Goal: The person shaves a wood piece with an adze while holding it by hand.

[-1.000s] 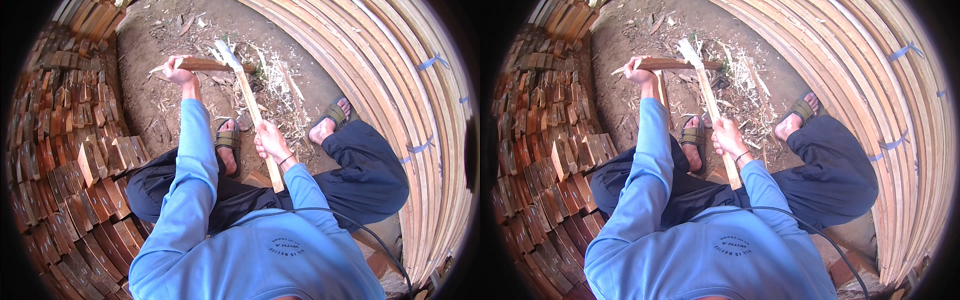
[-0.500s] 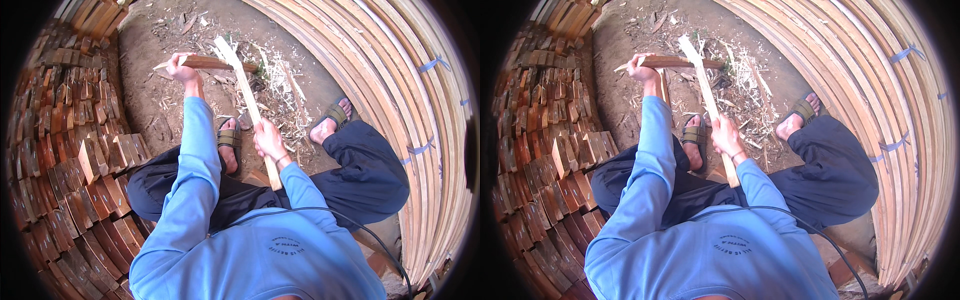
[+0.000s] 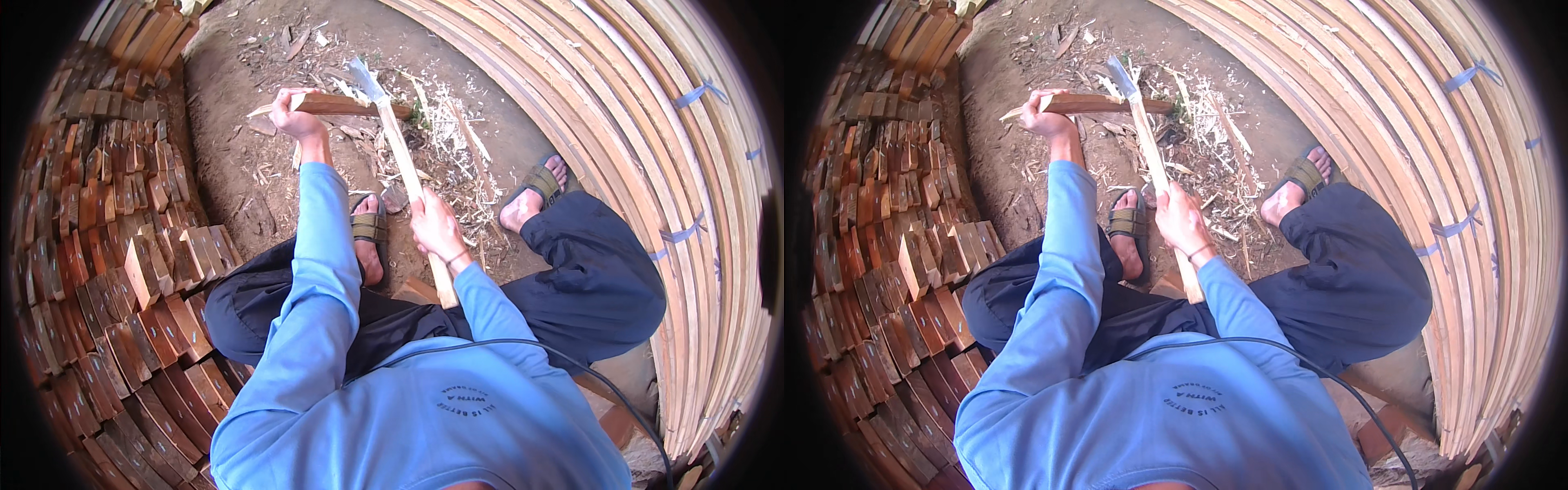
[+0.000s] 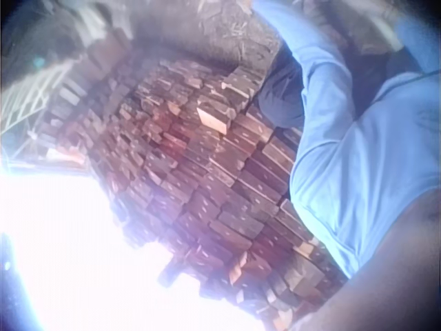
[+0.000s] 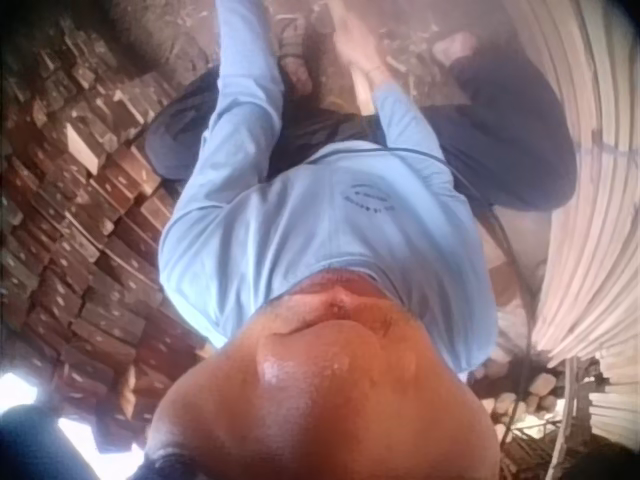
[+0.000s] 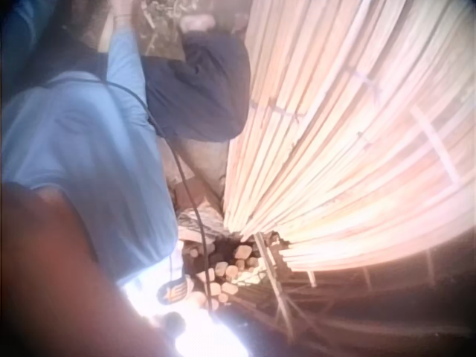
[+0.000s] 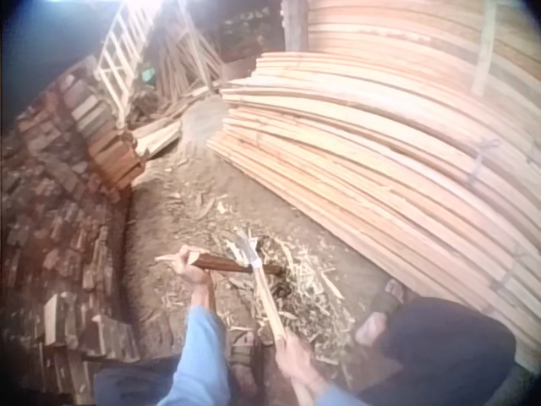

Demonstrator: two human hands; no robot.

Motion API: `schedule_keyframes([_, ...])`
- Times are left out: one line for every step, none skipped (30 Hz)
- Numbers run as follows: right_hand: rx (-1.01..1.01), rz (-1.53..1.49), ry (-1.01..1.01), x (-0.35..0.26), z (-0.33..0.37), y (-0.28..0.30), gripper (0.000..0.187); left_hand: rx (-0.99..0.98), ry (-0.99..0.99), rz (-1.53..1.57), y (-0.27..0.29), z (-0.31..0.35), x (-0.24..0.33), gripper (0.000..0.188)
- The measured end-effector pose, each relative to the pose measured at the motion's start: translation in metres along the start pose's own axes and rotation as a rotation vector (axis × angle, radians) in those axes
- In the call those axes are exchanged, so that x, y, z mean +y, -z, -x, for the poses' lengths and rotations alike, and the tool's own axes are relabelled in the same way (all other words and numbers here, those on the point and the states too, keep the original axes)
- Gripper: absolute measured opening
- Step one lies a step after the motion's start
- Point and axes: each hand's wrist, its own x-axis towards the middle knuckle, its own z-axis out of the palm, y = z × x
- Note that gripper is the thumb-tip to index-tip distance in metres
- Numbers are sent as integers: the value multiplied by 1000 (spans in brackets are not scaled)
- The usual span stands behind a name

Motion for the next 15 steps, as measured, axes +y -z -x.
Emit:
schedule_keyframes([-4, -50, 27, 4, 0, -3, 14, -3, -14, -6, -1, -1, 0, 29])
schedule_keyframes([-27, 24, -24, 9, 2, -4, 14, 5, 34, -27, -2, 0, 0, 29])
schedule_keyframes([-47, 68, -52, 14, 6, -5, 14, 48, 5, -16, -3, -3, 0, 28])
schedule_keyframes([-93, 102, -120, 18, 9, -6, 15, 52, -2, -6, -4, -3, 0, 28])
schedule_keyframes([-80, 147, -124, 21, 12, -6, 16, 58, 5, 2, -4, -3, 0, 28])
schedule_keyframes([-39, 158, -43, 24, 16, -5, 17, 55, -31, 18, -3, -3, 0, 28])
schedule_keyframes([-14, 152, -8, 25, 18, -4, 16, 49, -15, 10, -3, -2, -1, 28])
schedule_keyframes([-24, 119, -93, 24, 20, -2, 16, 39, 7, 22, -3, -1, -1, 29])
schedule_keyframes([-2, 148, -17, 22, 20, -1, 16, 24, 12, 33, -2, 1, -1, 29])
schedule_keyframes([10, 147, -6, 18, 20, 1, 16, 38, 86, 27, -2, 2, -1, 29])
schedule_keyframes([22, 145, 6, 14, 19, 1, 16, 7, 49, 17, -1, 3, 0, 29])
schedule_keyframes([29, 126, 66, 9, 18, 2, 16, 7, 1, 13, -1, 4, 1, 29])
schedule_keyframes([-23, 163, -13, 4, 18, 3, 16, 8, -1, -2, -2, 5, 2, 29])
schedule_keyframes([-1, 186, -17, -1, 17, 3, 16, 26, -36, -5, -2, 6, 3, 30])
schedule_keyframes([10, 239, 0, -5, 17, 4, 15, 19, -25, -4, -3, 8, 2, 30])
